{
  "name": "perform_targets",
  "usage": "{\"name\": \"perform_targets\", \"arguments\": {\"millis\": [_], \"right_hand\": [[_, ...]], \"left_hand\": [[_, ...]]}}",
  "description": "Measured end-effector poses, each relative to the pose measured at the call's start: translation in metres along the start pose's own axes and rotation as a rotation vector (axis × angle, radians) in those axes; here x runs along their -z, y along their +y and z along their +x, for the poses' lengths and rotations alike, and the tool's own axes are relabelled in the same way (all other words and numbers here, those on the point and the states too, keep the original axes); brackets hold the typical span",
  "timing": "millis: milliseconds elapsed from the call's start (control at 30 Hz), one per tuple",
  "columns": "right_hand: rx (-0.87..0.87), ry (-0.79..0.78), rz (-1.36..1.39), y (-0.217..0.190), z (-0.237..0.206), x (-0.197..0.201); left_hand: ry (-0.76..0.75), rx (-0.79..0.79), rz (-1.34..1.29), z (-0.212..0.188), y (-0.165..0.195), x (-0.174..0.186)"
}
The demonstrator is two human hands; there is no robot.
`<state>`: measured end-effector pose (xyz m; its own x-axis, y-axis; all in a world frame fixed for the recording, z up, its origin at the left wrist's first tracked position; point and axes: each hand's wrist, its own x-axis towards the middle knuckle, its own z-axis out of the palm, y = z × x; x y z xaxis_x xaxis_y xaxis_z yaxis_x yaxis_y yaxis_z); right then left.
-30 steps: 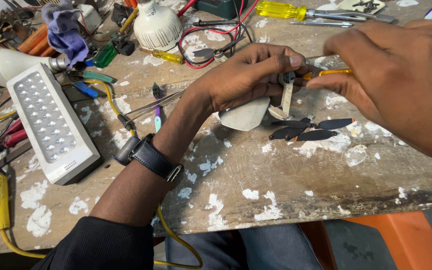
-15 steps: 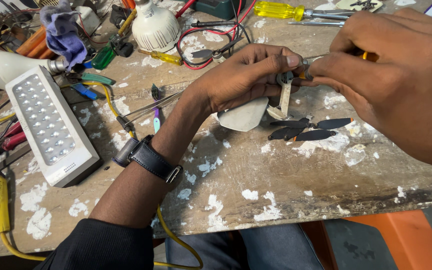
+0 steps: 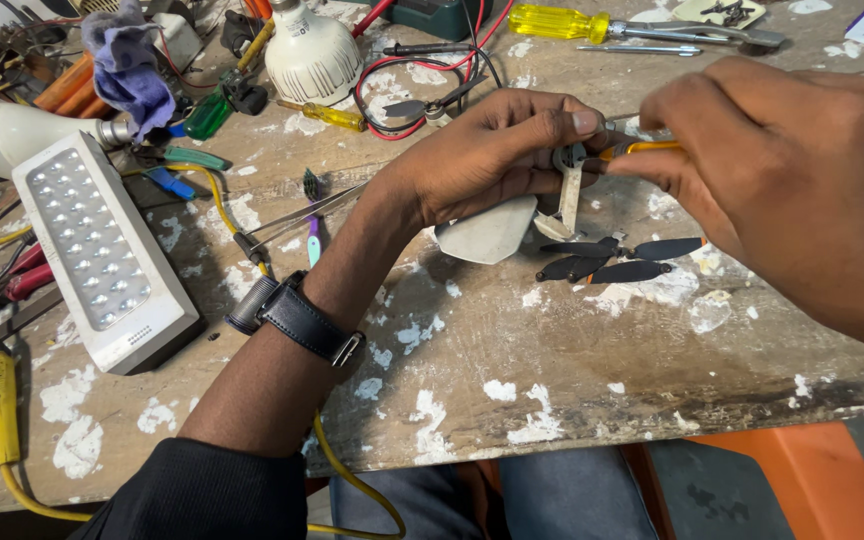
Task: The person disassembles a small white plastic appliance at a cluttered workbench. They brush the housing with a toothbrush, pry open the casing with a metal tool and tweezers, remove internal parts, and use an orange-handled screwdriver to unscrew and separate components, laying the removed parts on the bench.
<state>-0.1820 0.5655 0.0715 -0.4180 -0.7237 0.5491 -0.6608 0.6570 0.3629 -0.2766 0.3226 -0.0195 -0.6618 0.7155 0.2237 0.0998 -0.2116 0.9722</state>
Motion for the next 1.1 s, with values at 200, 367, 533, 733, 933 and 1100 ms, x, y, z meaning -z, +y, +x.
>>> {"name": "perform_targets", "arguments": {"millis": [200,367,533,733,933,1100], "right_hand": [[0.005,-0.015,0.132,0.003,-0.003,-0.001],[-0.002,-0.101,0.188,0.007,-0.004,-0.002],[-0.021,-0.120,0.169,0.006,-0.008,0.001],[-0.020,-0.127,0.138,0.009,-0.011,-0.001],[-0.052,-0.040,0.216,0.008,-0.010,-0.006],[-0.043,-0.032,0.152,0.003,-0.006,-0.004]], "left_hand": [[0.003,0.005,0.029,0.000,0.000,-0.001],[-0.020,-0.022,0.016,-0.002,0.003,-0.003],[-0.018,-0.021,0.047,-0.003,0.005,-0.005],[-0.019,-0.021,0.043,-0.002,0.005,-0.005],[0.012,-0.001,0.017,-0.001,0.003,-0.004],[-0.005,-0.010,0.010,-0.003,0.003,-0.003]]}}
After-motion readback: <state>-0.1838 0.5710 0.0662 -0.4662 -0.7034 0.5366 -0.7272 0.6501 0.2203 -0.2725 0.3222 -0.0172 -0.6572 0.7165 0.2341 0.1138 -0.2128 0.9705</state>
